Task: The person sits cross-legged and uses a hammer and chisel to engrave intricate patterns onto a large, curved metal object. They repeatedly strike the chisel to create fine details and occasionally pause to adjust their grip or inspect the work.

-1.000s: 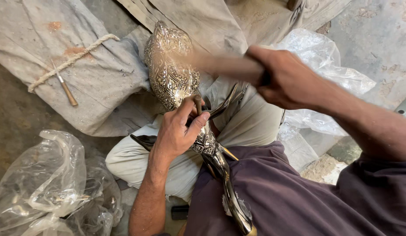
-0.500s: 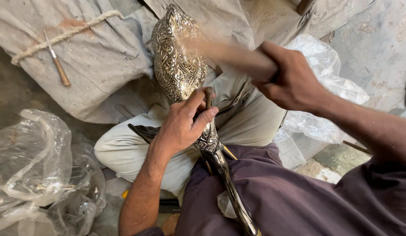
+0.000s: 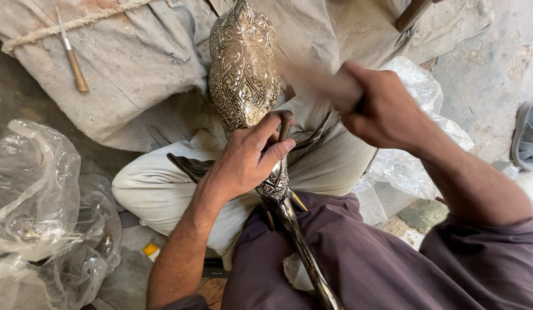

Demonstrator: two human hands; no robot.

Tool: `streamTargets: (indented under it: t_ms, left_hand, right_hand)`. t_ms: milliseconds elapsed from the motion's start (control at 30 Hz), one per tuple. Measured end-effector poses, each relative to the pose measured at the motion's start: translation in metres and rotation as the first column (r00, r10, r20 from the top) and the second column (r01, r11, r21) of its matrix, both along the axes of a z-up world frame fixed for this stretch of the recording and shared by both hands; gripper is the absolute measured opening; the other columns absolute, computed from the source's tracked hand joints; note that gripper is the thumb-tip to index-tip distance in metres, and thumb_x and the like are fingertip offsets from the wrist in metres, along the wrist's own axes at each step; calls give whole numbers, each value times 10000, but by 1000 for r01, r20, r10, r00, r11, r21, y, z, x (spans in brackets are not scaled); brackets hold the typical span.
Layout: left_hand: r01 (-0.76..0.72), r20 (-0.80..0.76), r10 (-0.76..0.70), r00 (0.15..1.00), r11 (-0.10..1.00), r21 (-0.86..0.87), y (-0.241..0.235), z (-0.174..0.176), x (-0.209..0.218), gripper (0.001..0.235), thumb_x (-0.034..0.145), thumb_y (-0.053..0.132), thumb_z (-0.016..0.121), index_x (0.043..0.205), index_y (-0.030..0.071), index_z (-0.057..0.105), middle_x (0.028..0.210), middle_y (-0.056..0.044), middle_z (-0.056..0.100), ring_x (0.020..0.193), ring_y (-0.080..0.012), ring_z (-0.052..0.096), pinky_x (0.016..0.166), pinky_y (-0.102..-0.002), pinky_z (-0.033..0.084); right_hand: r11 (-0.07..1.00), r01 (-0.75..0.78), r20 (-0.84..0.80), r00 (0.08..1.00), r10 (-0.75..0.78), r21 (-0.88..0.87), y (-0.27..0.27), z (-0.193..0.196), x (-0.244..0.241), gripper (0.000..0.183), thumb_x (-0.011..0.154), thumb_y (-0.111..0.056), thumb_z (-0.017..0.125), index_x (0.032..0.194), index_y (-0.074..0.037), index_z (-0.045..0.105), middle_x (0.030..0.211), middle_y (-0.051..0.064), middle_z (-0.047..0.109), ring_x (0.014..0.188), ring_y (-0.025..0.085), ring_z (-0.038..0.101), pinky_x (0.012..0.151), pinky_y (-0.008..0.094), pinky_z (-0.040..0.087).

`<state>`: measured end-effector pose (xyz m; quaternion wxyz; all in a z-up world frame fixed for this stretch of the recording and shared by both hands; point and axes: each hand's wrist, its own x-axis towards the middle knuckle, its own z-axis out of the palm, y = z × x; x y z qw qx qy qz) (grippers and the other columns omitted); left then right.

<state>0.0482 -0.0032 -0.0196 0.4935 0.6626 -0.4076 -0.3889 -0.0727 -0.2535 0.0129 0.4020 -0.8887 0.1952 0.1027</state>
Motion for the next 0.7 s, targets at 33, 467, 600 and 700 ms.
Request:
streamTargets:
  t_ms: [33, 467, 600, 700]
  left_hand:
    - [-6, -20, 6, 1000, 1000, -4, 1, -1, 0, 356, 1036, 248, 651, 1309, 41, 554, 774, -102, 694, 655, -215, 698, 605, -373, 520]
    - [-4, -74, 6, 997, 999, 39, 2, -1, 1, 367, 1027, 251, 643, 1331, 64, 554, 783, -106, 719, 699, -233, 733, 658, -386, 544]
    - [2, -33, -2, 999, 1000, 22, 0, 1, 2, 328, 1041, 222, 664, 1303, 46, 576, 821, -108, 745, 744, -227, 754, 692, -374, 552]
    - [-43, -161, 48, 986, 998, 38, 0, 1, 1, 389, 1008, 197, 622, 1360, 51, 542, 774, -83, 736, 716, -188, 758, 662, -342, 569]
  right_hand:
    - [980, -116, 55, 990, 127, -163, 0, 1, 0, 247, 794, -93, 674, 1023, -39, 599, 841, 103, 667, 602, 210, 620, 504, 377, 523]
    - [987, -81, 223, 968, 111, -141, 12, 11, 5, 241, 802, -90, 724, 983, 4, 595, 770, 114, 653, 662, 218, 642, 601, 391, 487]
    - [997, -38, 141, 989, 46, -59, 12, 13, -1, 251, 770, -48, 688, 1004, -13, 606, 747, 104, 642, 637, 230, 617, 598, 385, 486]
    - [992, -23, 169, 985, 44, -122, 12, 8, -9, 277, 784, -61, 719, 1032, -21, 604, 795, 91, 654, 670, 212, 637, 623, 371, 513]
